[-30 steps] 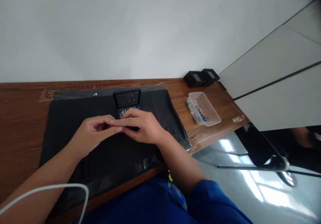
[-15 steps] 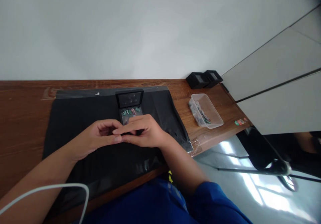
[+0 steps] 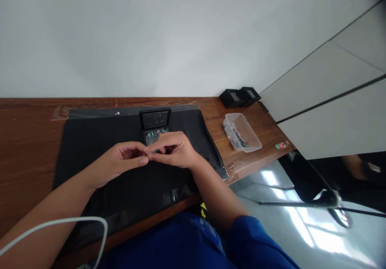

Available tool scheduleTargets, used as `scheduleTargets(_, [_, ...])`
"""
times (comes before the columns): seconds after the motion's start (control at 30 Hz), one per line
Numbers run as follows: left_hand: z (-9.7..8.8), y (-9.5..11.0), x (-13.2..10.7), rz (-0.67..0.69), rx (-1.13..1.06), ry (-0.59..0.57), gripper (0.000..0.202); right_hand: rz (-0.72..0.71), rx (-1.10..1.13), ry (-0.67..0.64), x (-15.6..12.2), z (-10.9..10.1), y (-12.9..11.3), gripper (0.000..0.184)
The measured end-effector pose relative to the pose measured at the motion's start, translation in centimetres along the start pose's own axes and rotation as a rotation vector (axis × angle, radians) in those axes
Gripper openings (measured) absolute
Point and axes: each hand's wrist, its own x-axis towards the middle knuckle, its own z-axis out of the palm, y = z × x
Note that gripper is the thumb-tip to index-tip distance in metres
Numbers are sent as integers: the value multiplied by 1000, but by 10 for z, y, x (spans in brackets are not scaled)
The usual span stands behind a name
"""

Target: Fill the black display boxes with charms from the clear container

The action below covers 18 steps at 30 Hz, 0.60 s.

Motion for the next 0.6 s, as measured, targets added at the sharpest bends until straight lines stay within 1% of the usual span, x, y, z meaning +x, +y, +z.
scheduleTargets(0.07, [0,0,1,17,-13,13,38,-42,-55,108,-1,-14,-12,26])
scheduleTargets(0.13, [1,2,1,18,-26,13,47,-78,-166,252,-6,-40,-32,21])
scheduleTargets(0.17, [2,3,1,10,-29,8,50,-60,-250,325,-11,-57,-43,17])
scheduleTargets(0.23, [3,6,1,-13,-22,-8,54,-46,-410,457,-25,-99,-65,12])
scheduleTargets(0.3, [3,9,0,-37,-3,-15,55,-10,-541,611,-45,-145,-78,17])
scheduleTargets(0.33, [4,10,0,-44,6,-12,54,16,-589,676,-56,-166,-81,21])
scheduleTargets(0.4, [5,11,-1,-46,17,5,46,138,-703,820,-80,-201,-77,28])
scheduleTargets(0.43, [5,12,-1,-42,19,12,42,231,-761,864,-91,-214,-72,32])
scheduleTargets(0.47, [6,12,-1,-35,18,18,40,354,-810,871,-102,-222,-66,37])
scheduleTargets(0.5, [6,13,-1,-29,15,26,41,494,-857,848,-113,-227,-58,40])
scheduleTargets(0.53, [7,13,-1,-25,10,37,43,635,-904,793,-122,-229,-51,43])
scheduleTargets(0.57, [8,14,-1,-20,5,52,45,750,-944,742,-129,-228,-44,44])
scheduleTargets(0.6, [8,14,-1,-15,-2,74,46,819,-965,709,-135,-225,-38,44])
